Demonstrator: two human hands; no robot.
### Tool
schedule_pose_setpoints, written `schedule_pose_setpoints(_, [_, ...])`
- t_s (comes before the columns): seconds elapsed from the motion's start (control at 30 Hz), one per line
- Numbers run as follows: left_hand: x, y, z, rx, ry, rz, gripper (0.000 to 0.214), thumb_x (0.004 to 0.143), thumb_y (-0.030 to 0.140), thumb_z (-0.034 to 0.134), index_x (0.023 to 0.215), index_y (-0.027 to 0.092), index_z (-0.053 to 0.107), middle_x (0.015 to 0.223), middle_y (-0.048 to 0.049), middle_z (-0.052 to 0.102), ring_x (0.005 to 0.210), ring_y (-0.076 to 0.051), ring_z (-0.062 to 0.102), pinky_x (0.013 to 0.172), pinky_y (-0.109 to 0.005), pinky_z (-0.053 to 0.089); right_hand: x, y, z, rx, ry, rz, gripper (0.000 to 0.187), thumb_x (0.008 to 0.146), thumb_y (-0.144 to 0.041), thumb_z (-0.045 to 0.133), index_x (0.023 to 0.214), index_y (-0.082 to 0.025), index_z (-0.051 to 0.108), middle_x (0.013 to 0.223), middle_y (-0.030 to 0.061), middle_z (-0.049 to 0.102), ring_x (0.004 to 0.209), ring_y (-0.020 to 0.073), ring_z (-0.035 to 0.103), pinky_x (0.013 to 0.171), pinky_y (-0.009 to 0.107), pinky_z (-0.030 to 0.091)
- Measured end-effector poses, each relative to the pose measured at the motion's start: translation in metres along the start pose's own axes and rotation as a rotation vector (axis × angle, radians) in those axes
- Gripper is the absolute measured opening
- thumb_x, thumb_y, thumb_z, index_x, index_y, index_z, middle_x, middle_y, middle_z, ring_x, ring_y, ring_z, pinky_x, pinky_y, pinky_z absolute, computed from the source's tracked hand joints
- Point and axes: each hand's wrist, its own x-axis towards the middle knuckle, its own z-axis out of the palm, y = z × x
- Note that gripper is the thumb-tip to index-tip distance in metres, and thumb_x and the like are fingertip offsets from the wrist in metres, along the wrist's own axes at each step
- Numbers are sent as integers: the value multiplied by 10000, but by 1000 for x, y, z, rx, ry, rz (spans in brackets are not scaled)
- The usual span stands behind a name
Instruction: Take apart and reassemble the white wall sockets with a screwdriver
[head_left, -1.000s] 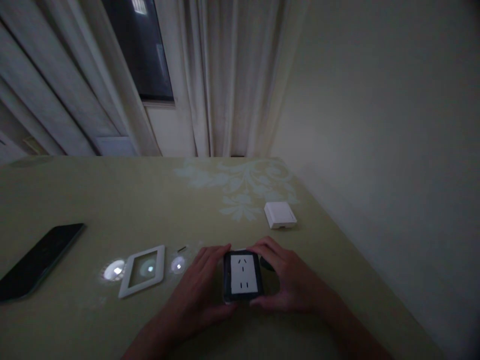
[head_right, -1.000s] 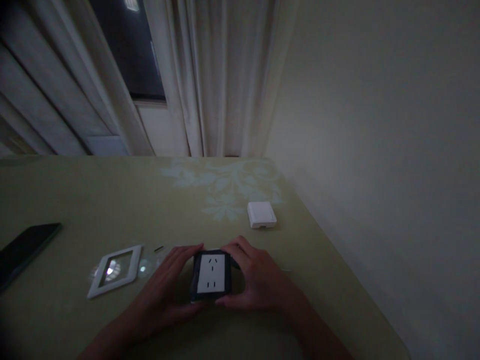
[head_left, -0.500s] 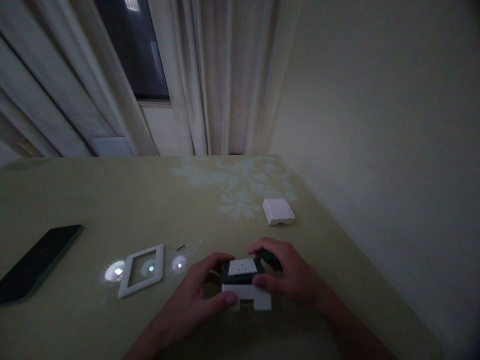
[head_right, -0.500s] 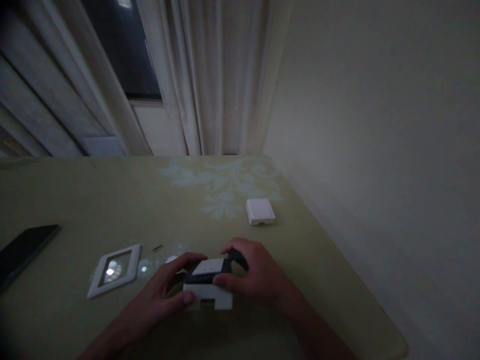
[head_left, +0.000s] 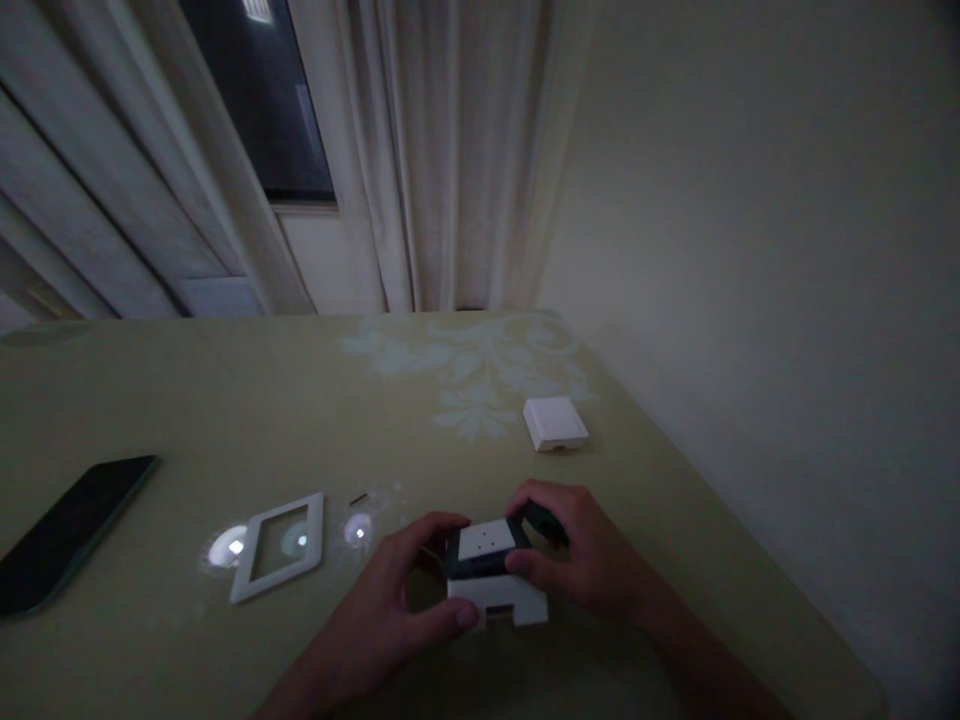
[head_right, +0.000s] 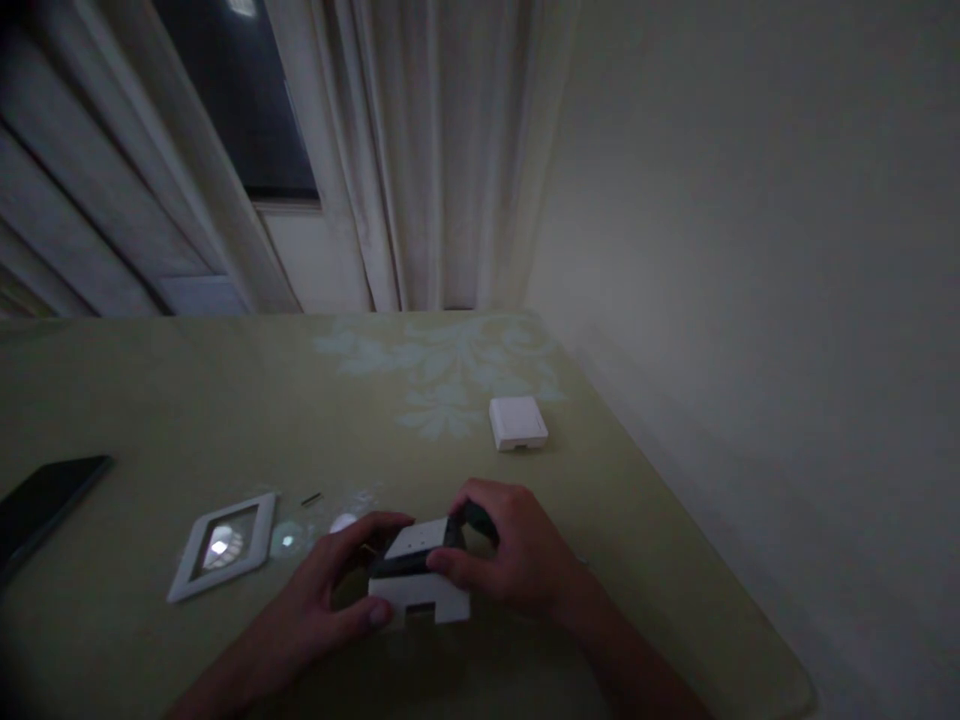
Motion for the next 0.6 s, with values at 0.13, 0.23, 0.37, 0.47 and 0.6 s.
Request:
schedule_pose_setpoints(0.13, [1, -1, 0, 15, 14, 8, 765, 784, 632, 809, 1438, 291, 606, 1299, -106, 731, 1182, -357, 683, 1052, -504, 538, -1, 1, 0, -10, 23, -20, 489, 883, -654, 722, 982, -176, 730, 798, 20, 670, 680, 173, 576, 630, 288, 391])
schedule_pose_setpoints(0.23, [3, -7, 1, -1, 12, 25, 785, 786, 635, 825, 1454, 292, 597, 1313, -110, 725, 1197, -356, 679, 1063, -502, 540, -1, 1, 0, 6, 38, -29, 454, 872, -616, 754, 987, -178, 725, 833, 27, 695, 712, 181, 607, 655, 291, 415])
schedule_pose_setpoints(0.37, [5, -15, 0, -58, 18, 49, 832, 785, 629, 855, 1488, 293, 561, 1385, -122, 694, 1256, -363, 665, 1106, -528, 531, -1, 0, 0, -2, 57, -20, 452, 844, -602, 789, 1003, -184, 724, 868, 38, 713, 734, 193, 628, 658, 297, 422])
schedule_pose_setpoints(0.47, [6, -15, 0, -94, 6, 45, 840, 779, 620, 873, 1485, 292, 559, 1404, -133, 687, 1257, -367, 671, 1104, -544, 539, -1, 0, 1, -2, 69, -13, 470, 834, -620, 794, 1006, -189, 724, 863, 37, 711, 719, 193, 621, 650, 300, 417])
schedule_pose_setpoints(0.6, [5, -11, -1, -107, 1, 58, 824, 786, 603, 875, 1484, 303, 555, 1427, -131, 679, 1252, -366, 679, 1087, -533, 555, -2, 1, 3, -3, 74, -16, 481, 833, -623, 801, 1018, -187, 720, 880, 43, 713, 746, 205, 637, 676, 315, 438])
